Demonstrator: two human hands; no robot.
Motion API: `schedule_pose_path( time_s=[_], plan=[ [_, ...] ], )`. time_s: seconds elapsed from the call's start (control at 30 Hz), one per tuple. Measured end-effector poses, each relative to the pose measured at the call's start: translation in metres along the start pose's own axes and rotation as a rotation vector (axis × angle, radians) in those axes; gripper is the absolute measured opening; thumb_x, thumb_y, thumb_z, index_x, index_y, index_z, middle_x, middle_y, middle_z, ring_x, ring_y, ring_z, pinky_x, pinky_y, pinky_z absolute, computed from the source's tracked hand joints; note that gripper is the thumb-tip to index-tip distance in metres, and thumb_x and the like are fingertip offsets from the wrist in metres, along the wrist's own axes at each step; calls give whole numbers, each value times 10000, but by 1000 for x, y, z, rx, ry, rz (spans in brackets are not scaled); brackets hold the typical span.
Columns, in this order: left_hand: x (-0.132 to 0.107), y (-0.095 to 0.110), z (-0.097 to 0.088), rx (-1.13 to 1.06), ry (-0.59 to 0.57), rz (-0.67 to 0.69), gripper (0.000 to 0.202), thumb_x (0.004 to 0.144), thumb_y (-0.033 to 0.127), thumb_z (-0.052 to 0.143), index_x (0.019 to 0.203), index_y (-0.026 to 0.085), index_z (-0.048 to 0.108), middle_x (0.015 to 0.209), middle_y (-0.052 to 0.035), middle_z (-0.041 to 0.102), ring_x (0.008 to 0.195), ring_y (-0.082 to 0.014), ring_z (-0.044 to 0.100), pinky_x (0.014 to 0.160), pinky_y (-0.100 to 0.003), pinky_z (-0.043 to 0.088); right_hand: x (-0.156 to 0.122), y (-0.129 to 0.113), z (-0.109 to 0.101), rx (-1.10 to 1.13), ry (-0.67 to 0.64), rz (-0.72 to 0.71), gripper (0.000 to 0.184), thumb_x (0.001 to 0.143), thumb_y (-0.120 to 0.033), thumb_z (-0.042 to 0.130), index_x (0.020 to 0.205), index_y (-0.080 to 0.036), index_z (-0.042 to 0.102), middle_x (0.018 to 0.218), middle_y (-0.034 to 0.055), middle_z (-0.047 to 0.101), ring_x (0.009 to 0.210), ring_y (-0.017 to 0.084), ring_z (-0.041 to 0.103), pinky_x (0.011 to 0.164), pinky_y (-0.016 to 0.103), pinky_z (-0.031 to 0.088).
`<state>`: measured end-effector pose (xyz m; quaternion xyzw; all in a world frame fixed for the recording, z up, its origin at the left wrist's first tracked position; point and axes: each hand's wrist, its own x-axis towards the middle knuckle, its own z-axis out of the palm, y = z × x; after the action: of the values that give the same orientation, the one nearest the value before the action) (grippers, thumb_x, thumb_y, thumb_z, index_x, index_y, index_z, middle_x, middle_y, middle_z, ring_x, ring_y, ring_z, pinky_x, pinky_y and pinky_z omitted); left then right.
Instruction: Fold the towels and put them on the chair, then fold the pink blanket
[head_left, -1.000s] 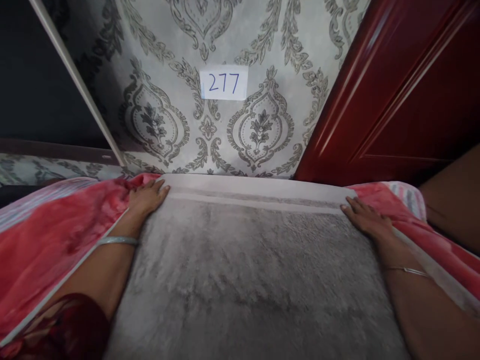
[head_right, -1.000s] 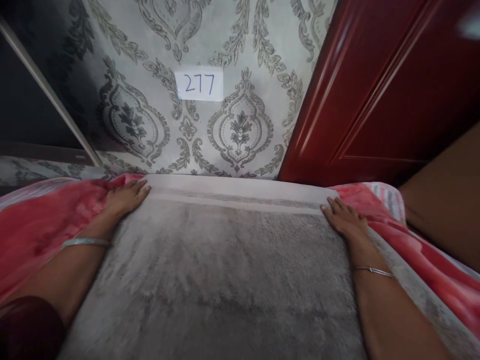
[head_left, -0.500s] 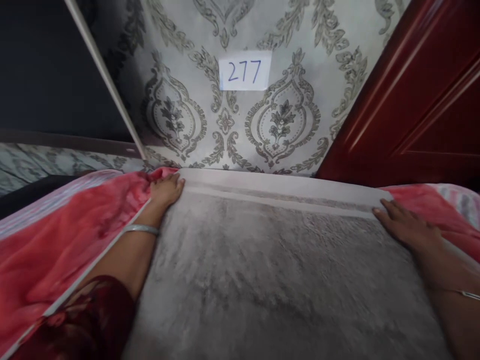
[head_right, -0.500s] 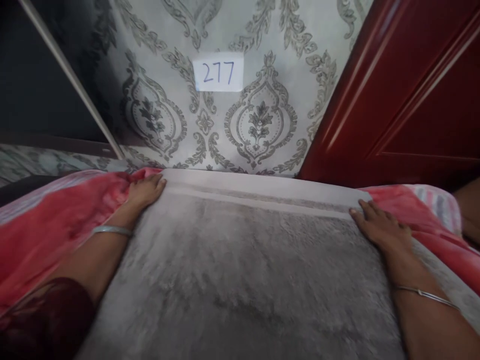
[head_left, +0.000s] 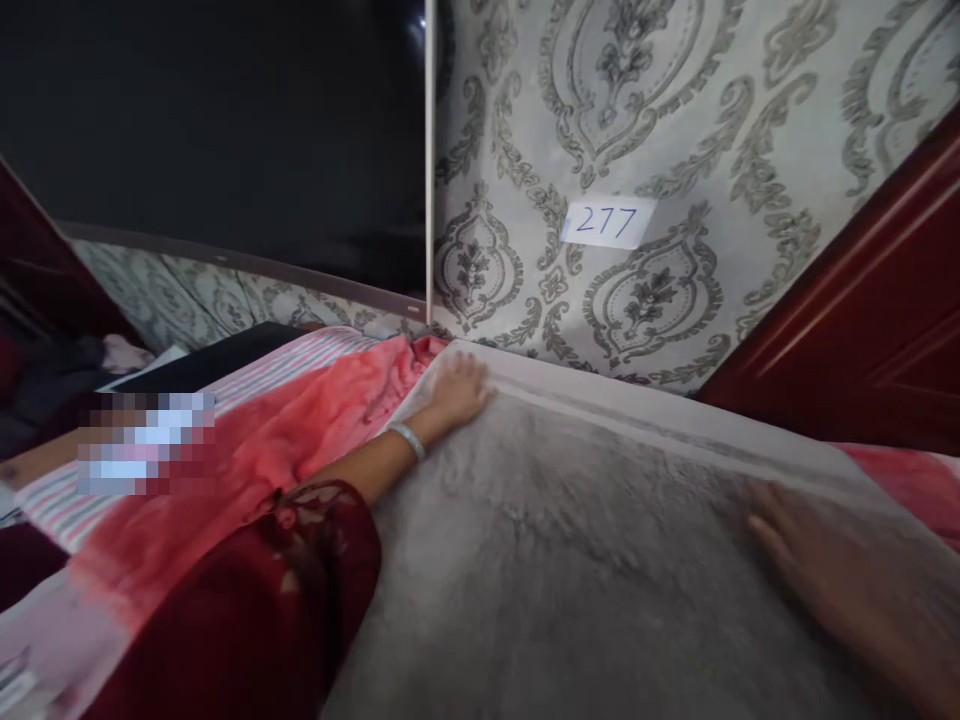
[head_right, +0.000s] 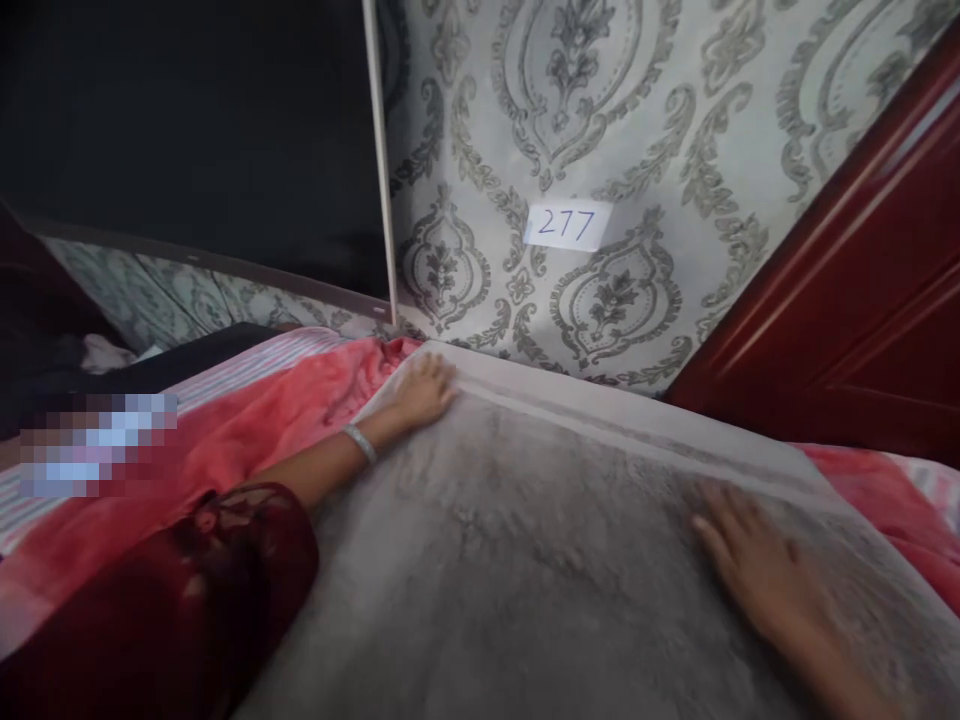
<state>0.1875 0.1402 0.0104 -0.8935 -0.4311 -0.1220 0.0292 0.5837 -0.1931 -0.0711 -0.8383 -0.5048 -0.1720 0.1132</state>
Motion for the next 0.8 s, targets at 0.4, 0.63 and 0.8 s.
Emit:
schedule_pose_path(
  time_s=[0.4,0.63,0.8],
  plan=[
    [-152,30,7,-176,-163,417,691,989,634,348,1577,272,354,1675,-123,284,1543,-375,215,1202,-651,202,-107,-89,-20,92,-148,-161,737,983,-626,165,1582,-254,381,1632,61,356,1509,342,283,1142,654,336],
    [-196,-24,-21,-73,-198,63,666,988,563,411,1571,244,375,1672,-124,291,1549,-377,199,1221,-645,130,-99,-94,-26,106,-236,-112,784,945,-634,147,1573,-240,399,1625,81,371,1502,346,296,1150,638,330],
    [-259,-76,-48,-70,-226,-159,603,999,478,396,1569,284,375,1663,-77,326,1541,-270,269,1236,-510,220,-113,-52,-21,126,-250,-54,768,918,-631,189,1563,-273,402,1606,119,392,1474,382,341,1107,674,355]
  ],
)
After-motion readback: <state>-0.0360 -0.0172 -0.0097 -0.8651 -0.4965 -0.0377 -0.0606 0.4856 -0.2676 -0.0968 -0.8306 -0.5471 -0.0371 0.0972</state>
